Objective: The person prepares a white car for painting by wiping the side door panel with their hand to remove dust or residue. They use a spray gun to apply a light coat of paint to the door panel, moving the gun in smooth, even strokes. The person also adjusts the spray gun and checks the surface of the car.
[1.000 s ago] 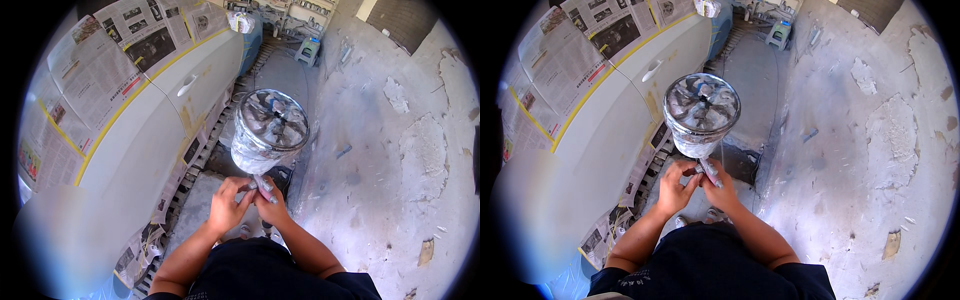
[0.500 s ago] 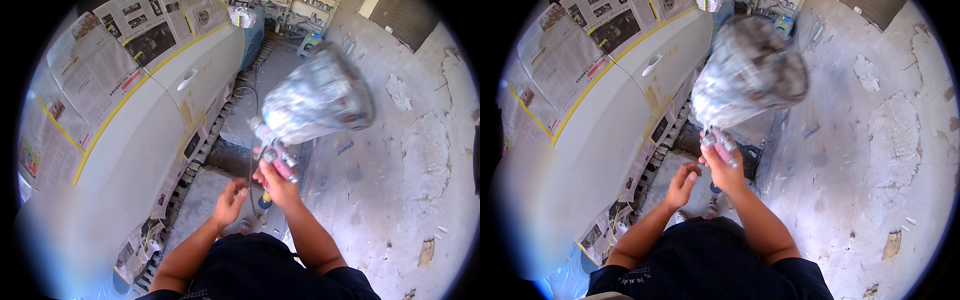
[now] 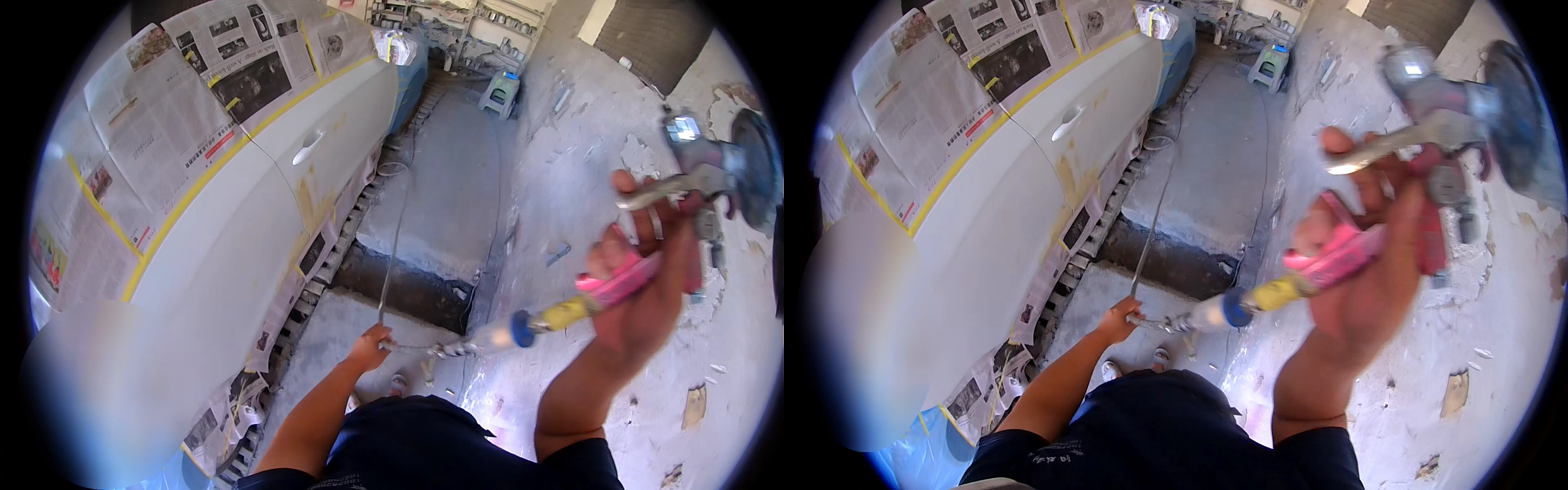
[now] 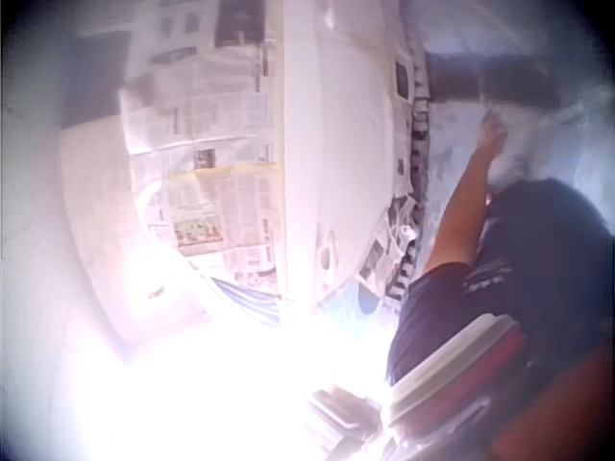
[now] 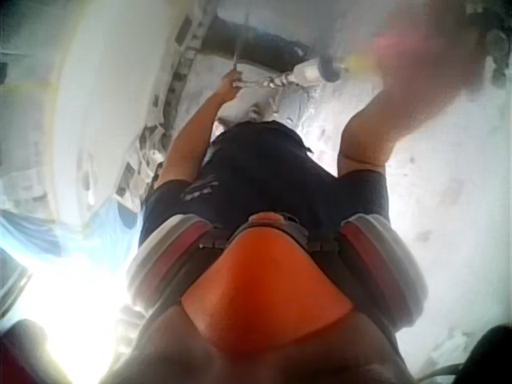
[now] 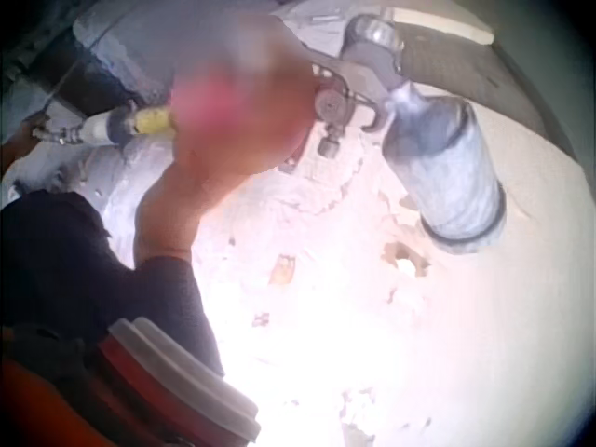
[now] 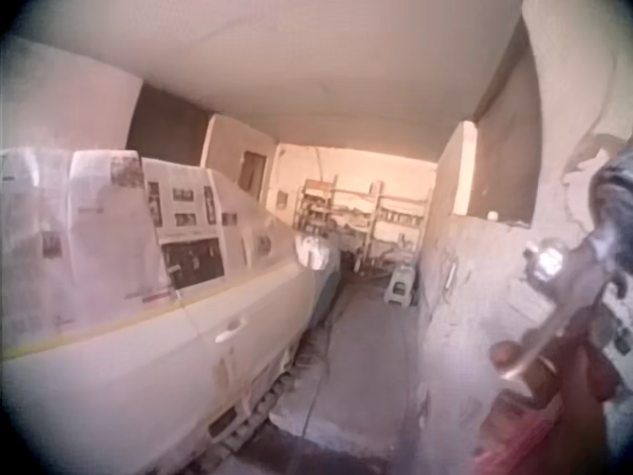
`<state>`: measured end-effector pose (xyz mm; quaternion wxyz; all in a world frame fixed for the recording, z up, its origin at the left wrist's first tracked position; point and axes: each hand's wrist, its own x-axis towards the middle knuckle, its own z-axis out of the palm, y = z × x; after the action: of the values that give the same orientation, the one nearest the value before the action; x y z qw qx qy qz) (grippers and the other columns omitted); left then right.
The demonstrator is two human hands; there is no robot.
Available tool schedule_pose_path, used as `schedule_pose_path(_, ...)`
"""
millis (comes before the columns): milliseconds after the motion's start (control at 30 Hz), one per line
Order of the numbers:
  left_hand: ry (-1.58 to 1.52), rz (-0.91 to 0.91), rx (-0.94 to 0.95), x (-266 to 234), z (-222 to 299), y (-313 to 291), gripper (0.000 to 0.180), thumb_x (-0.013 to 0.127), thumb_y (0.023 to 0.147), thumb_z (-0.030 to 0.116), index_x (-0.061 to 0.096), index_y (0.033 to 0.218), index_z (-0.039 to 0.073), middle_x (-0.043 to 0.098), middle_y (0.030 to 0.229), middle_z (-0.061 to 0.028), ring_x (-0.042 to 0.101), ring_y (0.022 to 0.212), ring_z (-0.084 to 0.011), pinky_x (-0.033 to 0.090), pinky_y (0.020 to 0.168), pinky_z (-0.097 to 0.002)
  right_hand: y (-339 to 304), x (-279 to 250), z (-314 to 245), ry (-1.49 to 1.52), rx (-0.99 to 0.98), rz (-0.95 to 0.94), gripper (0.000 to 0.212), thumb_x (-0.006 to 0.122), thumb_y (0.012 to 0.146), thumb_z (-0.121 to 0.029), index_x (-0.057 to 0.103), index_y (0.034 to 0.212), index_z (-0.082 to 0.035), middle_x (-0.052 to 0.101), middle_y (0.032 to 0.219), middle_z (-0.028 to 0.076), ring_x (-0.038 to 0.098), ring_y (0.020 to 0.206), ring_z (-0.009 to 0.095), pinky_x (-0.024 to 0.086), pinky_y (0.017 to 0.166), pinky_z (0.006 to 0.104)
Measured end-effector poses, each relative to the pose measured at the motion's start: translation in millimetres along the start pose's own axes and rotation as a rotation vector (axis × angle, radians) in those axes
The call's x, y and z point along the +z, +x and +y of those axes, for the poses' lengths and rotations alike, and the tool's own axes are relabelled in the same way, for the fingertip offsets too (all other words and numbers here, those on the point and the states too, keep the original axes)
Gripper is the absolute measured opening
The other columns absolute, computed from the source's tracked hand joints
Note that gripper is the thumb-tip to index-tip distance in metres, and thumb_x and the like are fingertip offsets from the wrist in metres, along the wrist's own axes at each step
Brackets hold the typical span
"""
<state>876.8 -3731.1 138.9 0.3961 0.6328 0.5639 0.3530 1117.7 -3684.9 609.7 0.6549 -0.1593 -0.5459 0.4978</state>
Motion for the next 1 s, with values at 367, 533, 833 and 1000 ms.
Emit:
schedule_pose_path(367,0.364,-0.308,-0.541,-32,-35,-135,0.025,0.056,0.090,0.021,0.061,0.115,0.019,0.065,0.109,-0.0163,0.060,0.105,-0.0388,0.050,0.087,-0.0459,60,-17,-113,-0.370,-0.156,-0.232,0.045,0.040,0.104,-0.028,0.041,0.128,0.010,0.064,0.104,0.016,0.049,0.063,0.006,0.043,0.051,0.0165)
schedule_pose_path(533,0.372,-0.238,-0.753,-38,15,-235,0.028,0.053,0.094,0.035,0.061,0.112,0.016,0.067,0.102,-0.0195,0.062,0.097,-0.0411,0.050,0.083,-0.0503,78,-21,-75,-0.195,-0.103,-0.210,0.041,0.042,0.103,-0.027,0.045,0.127,0.006,0.058,0.123,0.021,0.039,0.059,0.005,0.033,0.046,0.0158)
schedule_pose_path(833,-0.170,1.000,-1.042,51,75,-450,0.017,0.062,0.087,0.013,0.060,0.084,-0.004,0.068,0.070,-0.0113,0.067,0.064,-0.0167,0.055,0.059,-0.0300,37,30,76,0.239,0.193,-0.051,0.045,0.044,0.101,-0.041,0.050,0.124,-0.003,0.058,0.124,0.015,0.048,0.058,0.012,0.040,0.049,0.0236)
schedule_pose_path(1000,-0.241,1.217,-1.102,84,113,-497,0.015,0.063,0.088,0.010,0.056,0.083,-0.003,0.066,0.067,-0.0115,0.066,0.057,-0.0170,0.054,0.052,-0.0283,-17,61,121,0.293,0.349,-0.106,0.045,0.041,0.101,-0.041,0.050,0.126,-0.004,0.057,0.125,0.016,0.050,0.059,0.013,0.043,0.050,0.0242)
